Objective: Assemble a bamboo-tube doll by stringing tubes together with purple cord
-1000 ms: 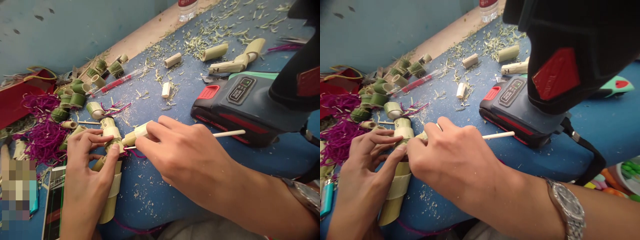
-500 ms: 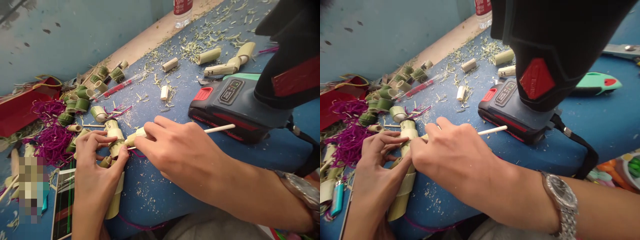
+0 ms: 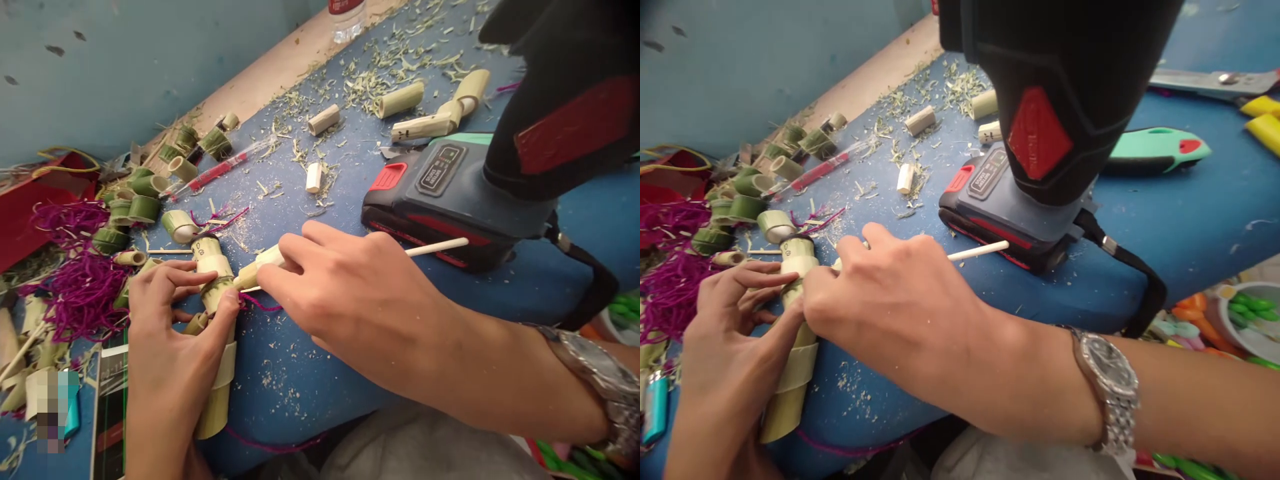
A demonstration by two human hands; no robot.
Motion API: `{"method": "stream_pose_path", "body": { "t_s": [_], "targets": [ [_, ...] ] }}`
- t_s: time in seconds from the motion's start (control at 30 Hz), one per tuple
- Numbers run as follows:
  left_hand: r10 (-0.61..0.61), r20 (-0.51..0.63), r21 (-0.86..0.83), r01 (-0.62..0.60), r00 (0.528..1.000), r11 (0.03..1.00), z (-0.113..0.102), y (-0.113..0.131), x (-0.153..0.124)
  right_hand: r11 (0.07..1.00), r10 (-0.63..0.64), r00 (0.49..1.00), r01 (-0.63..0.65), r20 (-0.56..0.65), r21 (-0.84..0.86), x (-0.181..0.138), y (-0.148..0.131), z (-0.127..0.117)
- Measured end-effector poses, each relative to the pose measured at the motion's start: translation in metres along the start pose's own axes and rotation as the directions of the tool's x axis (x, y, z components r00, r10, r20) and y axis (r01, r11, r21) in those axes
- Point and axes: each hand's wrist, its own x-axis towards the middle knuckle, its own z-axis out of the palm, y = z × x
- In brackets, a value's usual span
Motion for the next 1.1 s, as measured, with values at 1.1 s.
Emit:
{"method": "stream_pose_path", "body": {
  "t_s": [1.1],
  "targets": [
    [-0.030,-0.046,-0.064,0.027,0.998,0.998,0.002,-0.007,0.003,0.994,-0.047,0.998,0.044,0.035,0.098,0.006,0.002,0.004]
  ]
}}
